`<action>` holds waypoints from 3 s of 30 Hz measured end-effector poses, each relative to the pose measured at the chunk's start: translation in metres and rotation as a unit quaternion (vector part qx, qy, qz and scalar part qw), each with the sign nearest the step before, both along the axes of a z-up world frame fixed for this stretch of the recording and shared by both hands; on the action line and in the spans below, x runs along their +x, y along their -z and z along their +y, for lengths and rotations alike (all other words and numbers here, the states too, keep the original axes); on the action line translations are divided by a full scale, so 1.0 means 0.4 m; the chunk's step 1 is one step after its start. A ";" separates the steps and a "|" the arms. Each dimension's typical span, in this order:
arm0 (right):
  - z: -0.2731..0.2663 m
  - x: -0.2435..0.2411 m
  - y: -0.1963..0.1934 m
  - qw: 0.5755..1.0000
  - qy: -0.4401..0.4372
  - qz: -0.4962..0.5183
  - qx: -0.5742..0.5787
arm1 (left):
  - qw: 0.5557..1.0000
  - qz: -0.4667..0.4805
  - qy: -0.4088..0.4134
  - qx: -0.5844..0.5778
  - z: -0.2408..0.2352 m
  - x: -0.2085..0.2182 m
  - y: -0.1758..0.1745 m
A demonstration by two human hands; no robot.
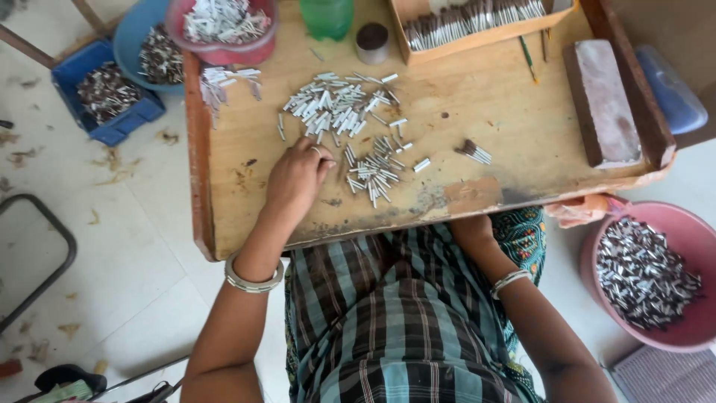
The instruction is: The person sits at a workbench assembling small brushes by hand. They pick a white plastic handle, insert and press a dark bristle tuft into it, and place the finished brush into a cardboard box, repeating this cycle one brush at a time. Near the end another person briefly hands over components at the table.
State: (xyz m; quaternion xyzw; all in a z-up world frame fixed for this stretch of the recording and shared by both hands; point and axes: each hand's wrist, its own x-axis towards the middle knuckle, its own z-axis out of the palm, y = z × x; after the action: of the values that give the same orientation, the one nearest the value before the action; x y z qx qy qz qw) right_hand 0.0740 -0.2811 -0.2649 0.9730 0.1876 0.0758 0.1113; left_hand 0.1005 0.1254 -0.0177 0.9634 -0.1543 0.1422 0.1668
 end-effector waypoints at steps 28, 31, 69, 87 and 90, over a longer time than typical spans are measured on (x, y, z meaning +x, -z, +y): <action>0.201 -0.222 -0.639 0.861 -0.059 0.090 0.497 | 0.987 -0.089 0.032 -0.130 -0.190 -0.219 -0.024; 0.249 -0.201 -0.644 0.833 -0.115 0.119 0.527 | 0.986 -0.082 0.035 -0.140 -0.184 -0.203 -0.033; 0.196 -0.186 -0.660 0.811 -0.012 0.228 0.539 | 0.716 0.082 0.163 -0.674 -0.307 -0.235 0.006; 0.197 -0.198 -0.667 0.689 -0.187 0.164 0.681 | 0.673 0.194 0.186 -0.689 -0.311 -0.281 -0.037; 0.194 -0.194 -0.663 0.687 -0.183 0.161 0.685 | 0.665 0.204 0.202 -0.690 -0.314 -0.273 -0.067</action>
State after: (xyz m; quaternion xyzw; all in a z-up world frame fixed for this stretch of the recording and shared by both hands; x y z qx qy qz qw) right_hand -0.0037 -0.2036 0.0001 0.7222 0.2729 0.0446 -0.6340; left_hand -0.0087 -0.0003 0.0090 0.5232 -0.1652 -0.0290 0.8355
